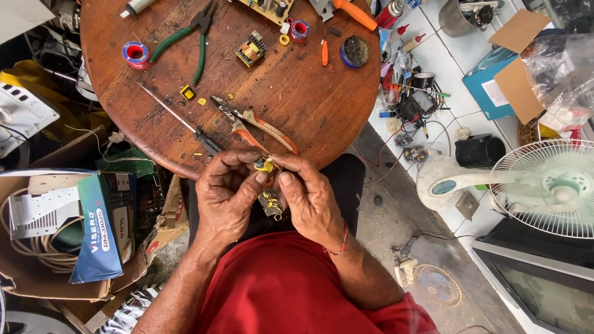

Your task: The person is working at a cluttered wooden table, handling a small yellow electrical component. They use their hands to manipulate the component and a small tool to adjust or clean it. Various tools and electronic parts are scattered on the table.

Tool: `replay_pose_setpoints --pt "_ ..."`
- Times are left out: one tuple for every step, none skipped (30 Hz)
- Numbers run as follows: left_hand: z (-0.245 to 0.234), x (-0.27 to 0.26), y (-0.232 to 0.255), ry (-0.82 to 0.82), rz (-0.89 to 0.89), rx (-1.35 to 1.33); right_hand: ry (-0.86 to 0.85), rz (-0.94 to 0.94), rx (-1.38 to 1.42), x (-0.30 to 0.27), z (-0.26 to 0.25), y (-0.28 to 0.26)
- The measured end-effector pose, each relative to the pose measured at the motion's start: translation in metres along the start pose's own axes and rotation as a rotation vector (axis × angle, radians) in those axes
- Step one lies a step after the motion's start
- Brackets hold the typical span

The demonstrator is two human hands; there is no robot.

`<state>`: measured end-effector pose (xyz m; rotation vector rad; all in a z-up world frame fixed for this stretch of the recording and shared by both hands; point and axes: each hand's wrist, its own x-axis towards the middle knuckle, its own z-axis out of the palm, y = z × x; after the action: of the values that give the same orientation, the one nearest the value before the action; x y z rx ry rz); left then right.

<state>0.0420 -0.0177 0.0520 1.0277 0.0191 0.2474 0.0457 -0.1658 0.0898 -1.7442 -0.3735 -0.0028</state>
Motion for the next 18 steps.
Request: replay_pose_setpoints --pt "-0.002 0.000 -0.001 -0.010 -0.020 -0.043 -0.016 0.024 0.042 -0.001 -0.001 0.004" --pt "-0.003 0.000 -0.003 -0.021 -0.041 -0.087 -0.031 0.049 0.082 -0.001 -0.002 0.008" --pt "-0.003 0.001 -0.004 -0.022 -0.042 -0.088 -0.030 0.049 0.081 -0.001 -0.003 0.003" --pt "-0.005 0.002 -0.004 -0.043 -0.037 -0.129 -0.032 0.047 0.065 0.000 -0.002 -0.002" --pt "-0.006 0.003 -0.004 -0.065 -0.031 -0.170 -0.033 0.044 0.049 0.001 -0.002 -0.007" --pt "0.000 0.004 0.005 -0.063 -0.031 -0.169 -0.035 0.045 0.050 -0.001 -0.001 -0.003" --pt "0.006 0.005 0.014 -0.057 -0.033 -0.154 -0.032 0.045 0.057 -0.003 0.000 0.001" --pt "0.013 0.006 0.024 -0.053 -0.036 -0.140 -0.025 0.046 0.063 -0.005 0.000 0.004" --pt "0.007 0.004 0.013 -0.053 -0.037 -0.139 -0.025 0.047 0.064 -0.005 0.001 0.008" --pt "0.001 0.003 0.003 -0.046 -0.033 -0.124 -0.014 0.040 0.090 -0.005 0.001 0.011" --pt "-0.005 0.001 -0.008 -0.038 -0.029 -0.109 -0.004 0.032 0.116 -0.005 0.001 0.015" --pt "-0.002 0.002 -0.004 -0.039 -0.030 -0.107 -0.003 0.033 0.117 -0.006 0.000 0.017" --pt "0.001 0.003 0.000 -0.043 -0.033 -0.098 0.002 0.040 0.152 -0.006 -0.001 0.019" --pt "0.003 0.004 0.004 -0.048 -0.037 -0.089 0.009 0.047 0.186 -0.006 -0.002 0.021" --pt "0.003 0.002 0.002 -0.050 -0.039 -0.088 0.011 0.048 0.187 -0.007 -0.002 0.023" --pt "0.003 0.000 0.000 -0.040 -0.053 -0.083 0.015 0.058 0.235 -0.007 -0.003 0.024" --pt "0.002 -0.002 -0.002 -0.030 -0.066 -0.077 0.018 0.068 0.282 -0.008 -0.003 0.025" --pt "0.001 -0.002 0.001 -0.031 -0.067 -0.076 0.020 0.068 0.283 -0.008 -0.004 0.025"
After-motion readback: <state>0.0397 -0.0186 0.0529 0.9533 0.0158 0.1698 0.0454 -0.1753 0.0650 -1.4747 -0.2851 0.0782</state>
